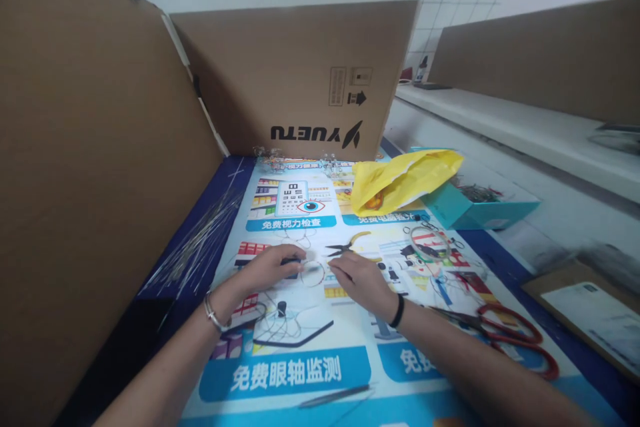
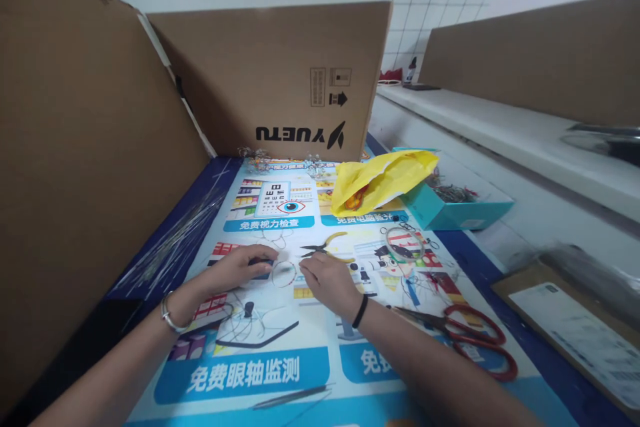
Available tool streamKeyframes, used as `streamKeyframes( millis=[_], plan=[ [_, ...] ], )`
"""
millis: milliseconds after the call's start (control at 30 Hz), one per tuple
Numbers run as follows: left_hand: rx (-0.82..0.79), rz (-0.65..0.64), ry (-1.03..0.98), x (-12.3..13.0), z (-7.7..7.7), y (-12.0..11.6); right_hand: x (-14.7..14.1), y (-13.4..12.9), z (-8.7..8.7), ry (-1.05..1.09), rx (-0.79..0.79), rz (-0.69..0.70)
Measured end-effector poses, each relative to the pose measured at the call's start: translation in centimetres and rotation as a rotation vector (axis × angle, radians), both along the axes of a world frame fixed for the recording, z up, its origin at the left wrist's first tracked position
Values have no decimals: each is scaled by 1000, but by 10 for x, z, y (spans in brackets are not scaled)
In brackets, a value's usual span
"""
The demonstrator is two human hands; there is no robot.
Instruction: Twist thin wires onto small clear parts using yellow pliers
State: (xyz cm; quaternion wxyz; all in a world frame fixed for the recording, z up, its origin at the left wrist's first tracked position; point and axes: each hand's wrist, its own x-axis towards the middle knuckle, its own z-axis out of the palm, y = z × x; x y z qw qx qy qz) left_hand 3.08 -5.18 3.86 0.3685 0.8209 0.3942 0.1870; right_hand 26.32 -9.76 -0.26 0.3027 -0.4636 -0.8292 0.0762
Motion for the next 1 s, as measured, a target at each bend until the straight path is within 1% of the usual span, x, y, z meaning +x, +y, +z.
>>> streamKeyframes(
  millis=[33, 100, 200, 333, 467, 600, 667, 733, 867, 1000],
  plan=[
    [3, 63, -21, -2, 3, -3, 0, -1, 1, -5, 11, 22],
    [60, 177, -56, -6, 10, -13, -1, -2, 4, -37, 29, 86],
    [83, 268, -48, -12, 21, -34, -2, -4, 7, -108, 39, 157],
    [106, 301, -24, -22, 28, -62, -4, -3, 7, -111, 46, 169],
    [168, 356, 22, -30, 30, -79, -5, -1, 4, -79, 74, 149],
    [176, 401, 59, -43, 31, -87, -5, 1, 1, -49, 57, 72],
    [192, 426, 103, -51, 31, -87, -6, 1, 0, -51, 30, 72],
    [179, 433, 176, -59, 28, -86, -9, 0, -1, -66, -4, 106],
    [157, 383, 230, -67, 19, -81, -13, -1, 2, -119, -84, 174],
    [150, 317, 245, -65, 13, -82, -14, 1, 5, -146, -135, 172]
  ],
)
